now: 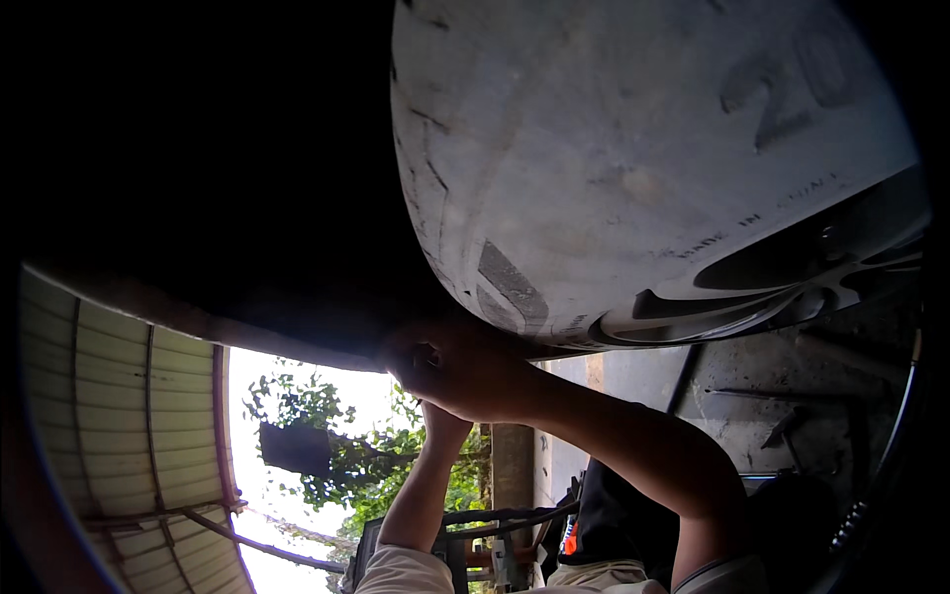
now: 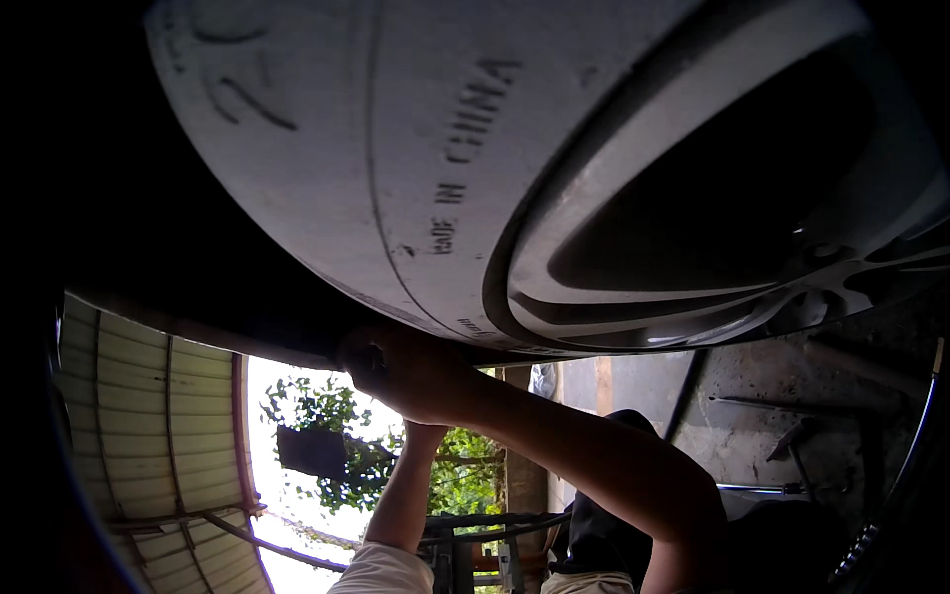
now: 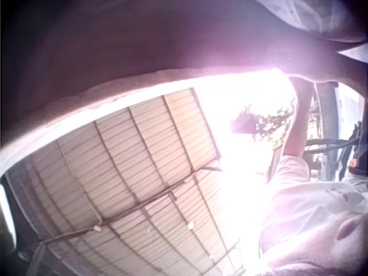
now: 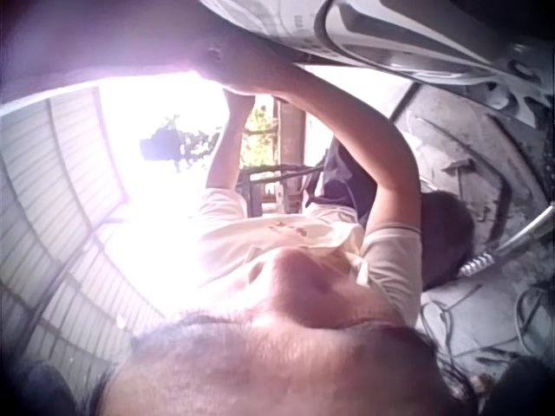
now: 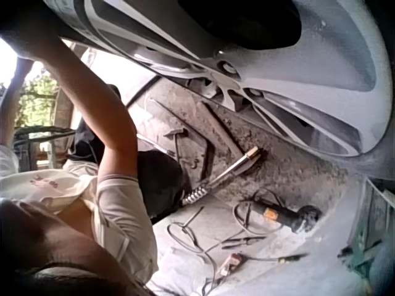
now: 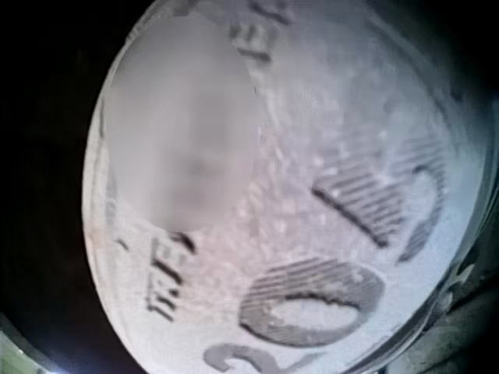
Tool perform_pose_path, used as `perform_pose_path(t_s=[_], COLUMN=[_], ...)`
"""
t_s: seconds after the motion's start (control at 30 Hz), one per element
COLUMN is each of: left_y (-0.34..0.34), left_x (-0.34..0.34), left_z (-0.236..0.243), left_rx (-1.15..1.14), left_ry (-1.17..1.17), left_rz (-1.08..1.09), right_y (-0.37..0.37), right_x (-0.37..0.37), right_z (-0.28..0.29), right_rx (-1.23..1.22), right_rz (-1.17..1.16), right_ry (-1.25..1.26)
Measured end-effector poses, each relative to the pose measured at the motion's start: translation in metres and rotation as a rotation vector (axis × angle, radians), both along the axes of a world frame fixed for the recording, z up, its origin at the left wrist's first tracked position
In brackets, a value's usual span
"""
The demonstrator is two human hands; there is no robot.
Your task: The person is repairing a dent on the front fender of a white car. They use a hammer and a metal bar to tap and push the dented metal back into shape, working around the wheel arch area.
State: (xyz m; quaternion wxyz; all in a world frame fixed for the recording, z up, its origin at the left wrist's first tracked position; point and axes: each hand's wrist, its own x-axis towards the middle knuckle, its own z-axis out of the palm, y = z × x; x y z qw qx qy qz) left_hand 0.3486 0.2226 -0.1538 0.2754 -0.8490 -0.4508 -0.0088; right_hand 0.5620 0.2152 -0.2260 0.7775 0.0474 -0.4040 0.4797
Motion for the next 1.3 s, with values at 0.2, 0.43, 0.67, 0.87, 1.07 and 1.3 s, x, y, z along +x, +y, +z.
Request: perform_pose_path(t_s=[0.2,0.43,0.67,0.87,1.07,1.3], left_y=[0.001,-0.001,0.002,-0.001,0.0,-0.01], left_x=[0.011,0.023,0.004,-0.002,0.019,0.053], left_z=[0.006,0.005,0.004,0.007,0.005,-0.002], left_rx=[-0.115,-0.055,-0.028,-0.089,-0.077,-0.189], left_ry=[-0.067,-0.037,-0.018,-0.033,0.029,-0.273], left_rz=[0.014,0.013,0.098,0.086,0.213,0.027], right_y=[-0.001,0.003,0.0,-0.002,0.001,0.003], right_x=[0.009,0.008,0.009,0.014,0.028,0.028], right_z=[0.0,0.003,0.003,0.002,0.008,0.006], right_rx=[-0.001,0.037,0.027,0.055,0.107,0.053], right_rz=[0.001,-0.081,-0.064,-0.056,0.015,-0.018], right_ry=[-0.03,-0.048,-0.048,-0.084,-0.257,-0.409])
